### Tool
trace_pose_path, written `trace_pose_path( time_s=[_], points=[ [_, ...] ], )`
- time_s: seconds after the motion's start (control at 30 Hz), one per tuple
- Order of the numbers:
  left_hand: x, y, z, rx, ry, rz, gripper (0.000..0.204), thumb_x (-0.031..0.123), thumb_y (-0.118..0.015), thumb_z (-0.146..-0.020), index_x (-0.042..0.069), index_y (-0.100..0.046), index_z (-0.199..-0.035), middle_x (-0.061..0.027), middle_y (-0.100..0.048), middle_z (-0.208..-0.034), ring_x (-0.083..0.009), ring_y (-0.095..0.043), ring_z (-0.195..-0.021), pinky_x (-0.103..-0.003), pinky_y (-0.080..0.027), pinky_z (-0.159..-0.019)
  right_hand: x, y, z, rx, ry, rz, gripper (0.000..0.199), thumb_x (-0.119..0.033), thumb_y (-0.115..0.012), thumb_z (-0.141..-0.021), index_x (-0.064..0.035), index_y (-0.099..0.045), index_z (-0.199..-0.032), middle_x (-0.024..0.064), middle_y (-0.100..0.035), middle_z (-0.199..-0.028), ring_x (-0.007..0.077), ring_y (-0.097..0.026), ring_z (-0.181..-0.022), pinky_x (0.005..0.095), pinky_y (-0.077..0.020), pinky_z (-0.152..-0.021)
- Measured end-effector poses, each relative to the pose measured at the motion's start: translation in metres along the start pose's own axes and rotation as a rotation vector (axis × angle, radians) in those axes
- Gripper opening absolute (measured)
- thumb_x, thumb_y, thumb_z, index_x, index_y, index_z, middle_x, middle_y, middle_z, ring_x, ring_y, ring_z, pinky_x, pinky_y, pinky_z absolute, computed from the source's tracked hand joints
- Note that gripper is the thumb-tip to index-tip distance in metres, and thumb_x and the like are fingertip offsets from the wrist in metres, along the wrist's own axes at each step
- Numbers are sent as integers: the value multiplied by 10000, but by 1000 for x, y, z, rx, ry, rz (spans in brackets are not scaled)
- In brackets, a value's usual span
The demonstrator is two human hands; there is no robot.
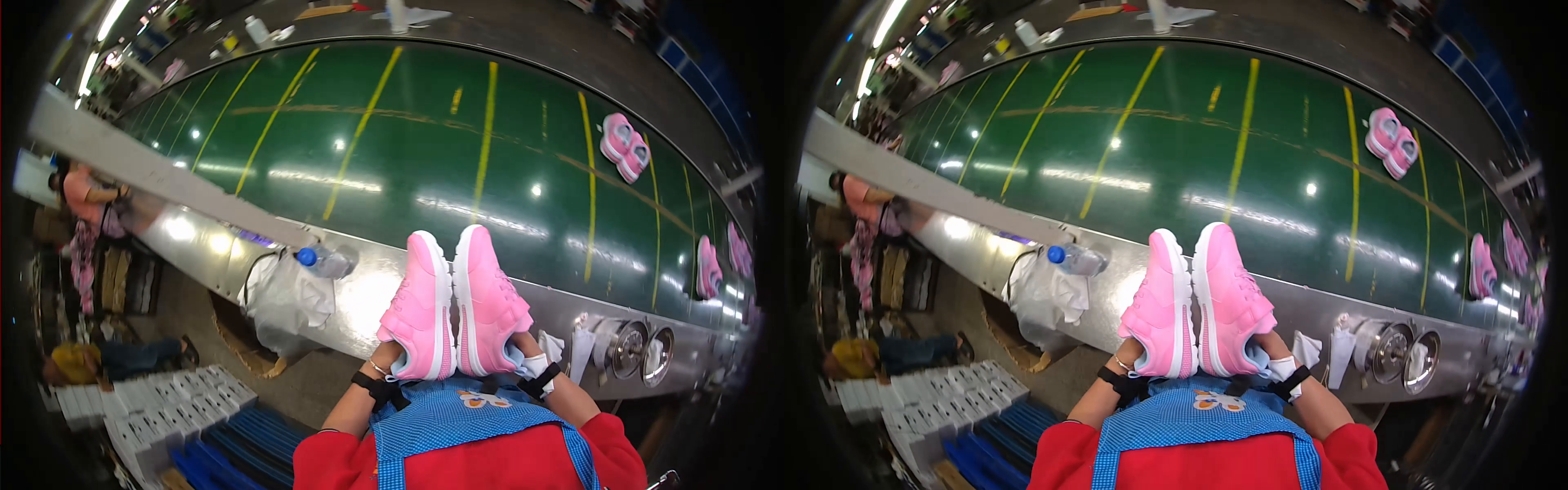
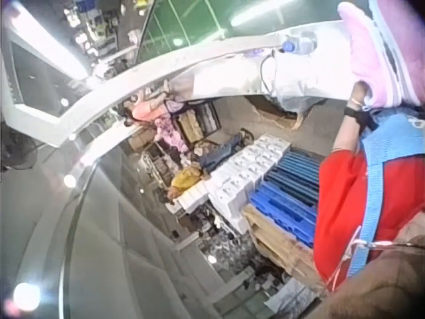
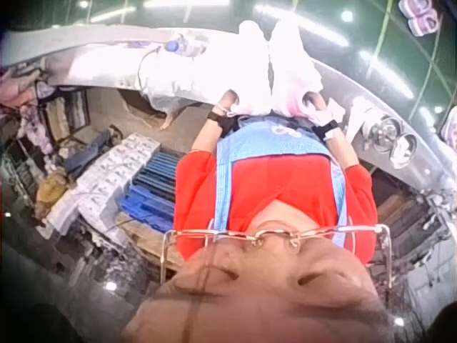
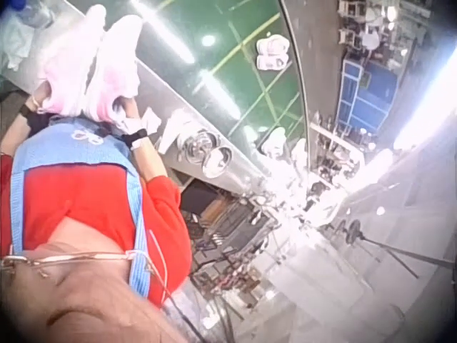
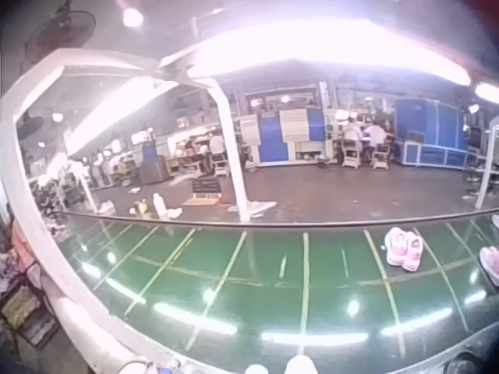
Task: Inspecting and cleaning pink sneakers on a conveyor belt in a factory setting.
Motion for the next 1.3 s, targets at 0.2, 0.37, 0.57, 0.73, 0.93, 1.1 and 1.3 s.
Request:
trace_pose_path(
  time_s=[0.2, 0.37, 0.57, 0.73, 0.93, 1.1, 1.3],
  points=[
    [32, -27, -13, -45, 35, 107, 377, 100, -467, -865, 16, -383, -1222, -100, -479, -1184, -180, -474, -1062, -297, -409, -882, -8, -11, 22, 47, 44, -125, 352, -144, -478, -860, -17, -426, -1183, 91, -523, -1121, 163, -538, -975, 276, -443, -834],
    [24, -14, -24, -133, 130, -337, 441, 103, -462, -866, 23, -325, -1278, -92, -424, -1260, -189, -431, -1124, -298, -366, -930, 0, -2, 30, 49, 150, -90, 349, -179, -468, -871, -23, -430, -1180, 91, -528, -1112, 161, -545, -955, 268, -444, -828],
    [23, -14, -26, -41, 111, -104, 417, 145, -487, -863, 14, -360, -1238, -92, -463, -1192, -170, -459, -1063, -285, -402, -871, 10, 7, 27, 67, 85, -246, 403, -156, -510, -849, -39, -396, -1217, 82, -502, -1155, 162, -512, -1020, 282, -420, -873],
    [33, -14, -30, -35, 1, -76, 427, 146, -498, -857, 18, -360, -1240, -85, -472, -1182, -167, -468, -1047, -283, -408, -858, 10, 8, 27, 62, 81, -303, 402, -161, -508, -851, -44, -396, -1219, 79, -495, -1164, 161, -506, -1028, 281, -418, -875],
    [32, 5, -33, -75, -77, -177, 425, 136, -507, -848, 21, -373, -1234, -74, -486, -1167, -162, -482, -1025, -277, -414, -844, 15, 26, 24, 39, 149, -214, 431, -163, -498, -857, -40, -370, -1250, 80, -468, -1206, 162, -478, -1068, 278, -392, -903],
    [28, 34, -32, -134, -102, -371, 414, 117, -515, -838, 23, -395, -1224, -63, -501, -1150, -158, -497, -1002, -269, -420, -831, 2, 29, 28, 84, 320, 206, 426, -191, -488, -863, -42, -380, -1247, 73, -475, -1199, 149, -475, -1065, 271, -384, -904],
    [86, 5, -2, 19, -85, -489, 440, 71, -525, -813, 28, -402, -1233, -77, -523, -1143, -154, -524, -984, -272, -446, -808, -21, 8, 45, 42, 491, 318, 565, -104, -562, -806, -46, -307, -1307, 87, -405, -1283, 150, -409, -1147, 292, -322, -960]
  ],
)
Point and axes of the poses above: each hand's wrist, its own z-axis away from the middle knuckle, its own y-axis out of the back of the hand, x = y × z, the point moved 5 cm from there along -z, towards the middle knuckle
